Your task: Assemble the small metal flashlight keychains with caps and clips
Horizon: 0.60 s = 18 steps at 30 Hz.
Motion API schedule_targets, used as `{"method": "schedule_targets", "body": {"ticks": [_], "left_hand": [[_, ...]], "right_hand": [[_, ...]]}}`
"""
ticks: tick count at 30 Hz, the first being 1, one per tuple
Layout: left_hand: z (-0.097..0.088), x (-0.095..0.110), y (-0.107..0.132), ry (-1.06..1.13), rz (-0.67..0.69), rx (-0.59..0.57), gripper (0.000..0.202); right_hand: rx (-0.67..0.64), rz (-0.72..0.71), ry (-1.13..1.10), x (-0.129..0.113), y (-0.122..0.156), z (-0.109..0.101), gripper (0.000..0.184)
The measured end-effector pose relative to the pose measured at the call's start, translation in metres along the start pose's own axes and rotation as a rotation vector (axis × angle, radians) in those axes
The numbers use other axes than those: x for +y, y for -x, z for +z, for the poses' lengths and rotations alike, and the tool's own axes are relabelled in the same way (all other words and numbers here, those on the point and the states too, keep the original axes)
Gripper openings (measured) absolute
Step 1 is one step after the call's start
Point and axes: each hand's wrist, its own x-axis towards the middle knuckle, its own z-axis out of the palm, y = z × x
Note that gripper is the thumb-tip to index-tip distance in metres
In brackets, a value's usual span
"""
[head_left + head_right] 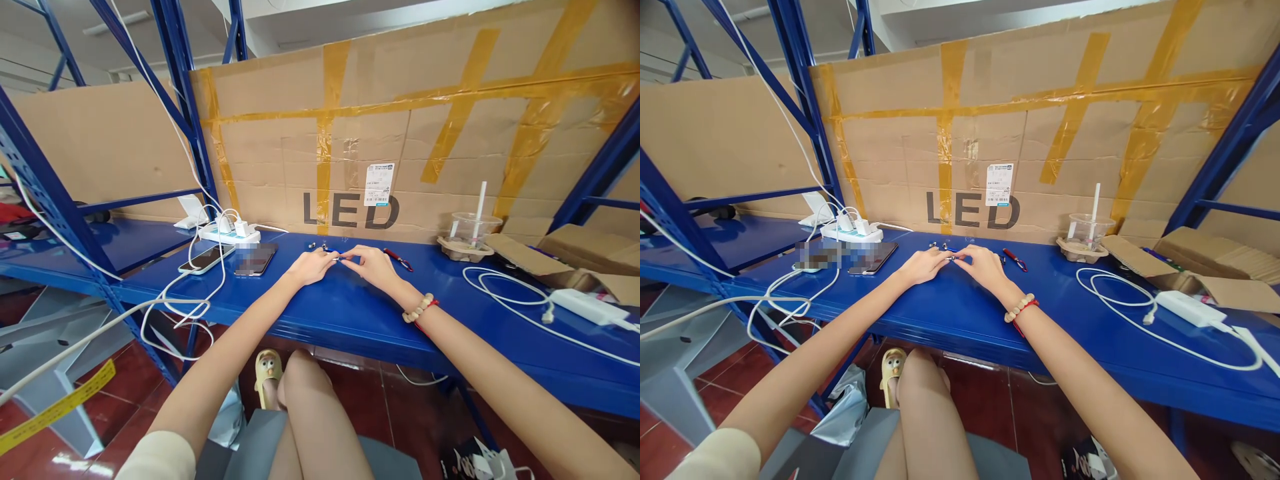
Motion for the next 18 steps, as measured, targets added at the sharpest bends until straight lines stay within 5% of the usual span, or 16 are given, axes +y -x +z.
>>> {"method": "schedule_targets", "body": {"ticks": [18], "left_hand": [[-0.002, 0.001, 0.002, -0.014, 0.085, 0.038, 0.029]], "right_hand": [[0.027, -0.063, -0.242, 0.012, 0.001, 0.010, 0.029]]}}
